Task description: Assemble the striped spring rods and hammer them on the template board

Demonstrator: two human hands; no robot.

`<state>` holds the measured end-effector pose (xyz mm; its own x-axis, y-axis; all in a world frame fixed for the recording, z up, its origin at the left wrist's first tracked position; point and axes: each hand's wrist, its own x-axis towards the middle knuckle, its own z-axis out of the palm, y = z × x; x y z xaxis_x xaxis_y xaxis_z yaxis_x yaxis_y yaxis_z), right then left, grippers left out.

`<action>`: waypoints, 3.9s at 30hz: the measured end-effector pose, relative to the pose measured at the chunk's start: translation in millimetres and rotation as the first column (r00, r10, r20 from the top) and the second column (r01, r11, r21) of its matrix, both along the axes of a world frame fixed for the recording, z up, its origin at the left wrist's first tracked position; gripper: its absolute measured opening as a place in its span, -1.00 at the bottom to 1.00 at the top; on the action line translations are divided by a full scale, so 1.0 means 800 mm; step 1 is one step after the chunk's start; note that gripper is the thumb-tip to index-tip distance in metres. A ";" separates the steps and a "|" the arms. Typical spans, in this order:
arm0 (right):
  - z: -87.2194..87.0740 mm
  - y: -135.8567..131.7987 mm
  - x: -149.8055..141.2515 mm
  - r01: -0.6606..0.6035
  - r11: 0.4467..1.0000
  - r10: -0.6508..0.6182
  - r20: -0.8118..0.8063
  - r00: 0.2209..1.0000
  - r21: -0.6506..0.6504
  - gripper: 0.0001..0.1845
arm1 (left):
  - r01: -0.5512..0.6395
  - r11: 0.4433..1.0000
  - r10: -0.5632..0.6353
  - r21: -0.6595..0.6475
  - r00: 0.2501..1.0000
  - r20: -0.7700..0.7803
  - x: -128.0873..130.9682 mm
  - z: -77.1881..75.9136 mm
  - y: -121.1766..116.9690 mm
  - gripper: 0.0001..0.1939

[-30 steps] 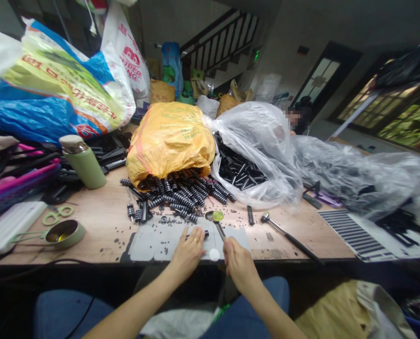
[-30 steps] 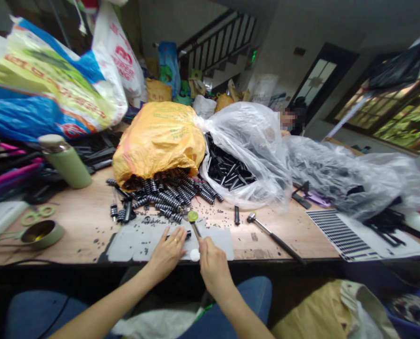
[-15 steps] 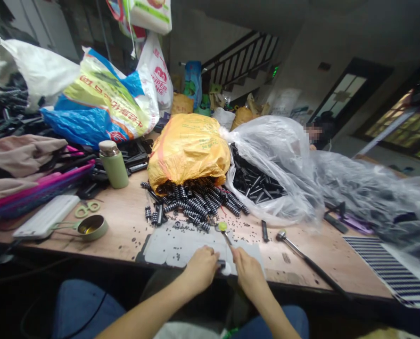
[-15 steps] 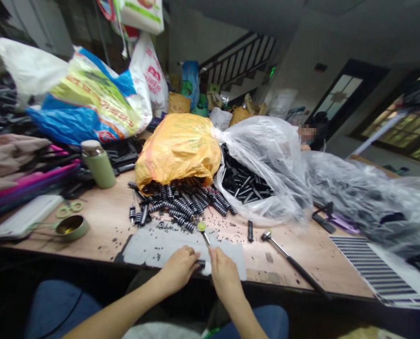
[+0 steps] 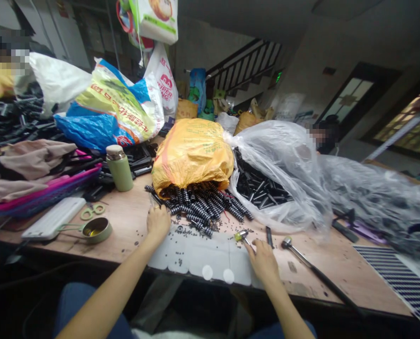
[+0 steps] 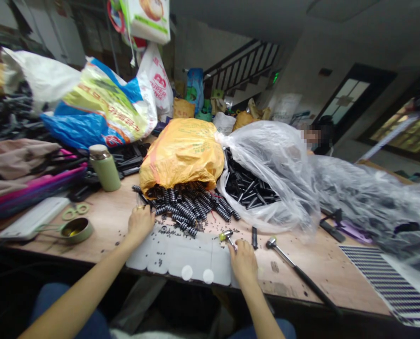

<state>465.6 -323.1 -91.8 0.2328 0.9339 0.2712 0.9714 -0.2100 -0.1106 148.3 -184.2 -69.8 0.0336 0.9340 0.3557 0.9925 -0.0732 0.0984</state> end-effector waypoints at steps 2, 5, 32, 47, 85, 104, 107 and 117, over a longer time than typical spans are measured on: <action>0.002 0.013 -0.006 -0.104 0.993 0.107 -0.057 0.993 0.051 -0.76 | 0.027 1.000 -0.027 0.005 1.000 -0.007 0.015 0.005 0.009 -0.70; 0.009 0.032 -0.019 -0.206 0.976 0.214 -0.143 0.966 0.073 -0.75 | 0.224 0.975 -0.224 -0.001 0.974 -0.044 0.036 0.015 0.023 -0.75; 0.054 0.031 0.056 0.196 0.968 -0.253 -0.626 0.737 -0.160 -0.88 | 0.620 0.783 -0.408 0.046 0.458 0.790 0.089 -0.006 -0.084 -0.75; 0.079 0.001 -0.100 -0.415 0.873 0.474 -0.647 0.597 0.256 0.13 | 0.591 0.776 0.154 -0.219 0.160 0.975 0.119 0.023 -0.106 -0.70; 0.041 -0.013 -0.103 -0.466 0.875 0.450 -0.576 0.682 0.132 0.22 | 0.551 0.824 0.248 -0.127 -0.151 0.957 0.109 -0.007 -0.103 -0.47; 0.051 0.000 -0.133 -0.510 0.799 0.575 -0.648 0.499 0.317 0.16 | 0.629 0.699 0.526 -0.341 -0.129 0.841 0.126 0.049 -0.118 -0.80; 0.050 0.002 -0.136 -0.475 0.820 0.557 -0.642 0.527 0.321 0.13 | 0.630 0.680 0.516 -0.376 -0.047 0.855 0.128 0.050 -0.109 -0.79; 0.001 -0.003 -0.118 -0.302 0.949 0.312 -0.428 0.848 0.092 -0.14 | 0.743 0.667 -0.613 0.043 0.516 0.598 0.133 -0.035 -0.121 -0.61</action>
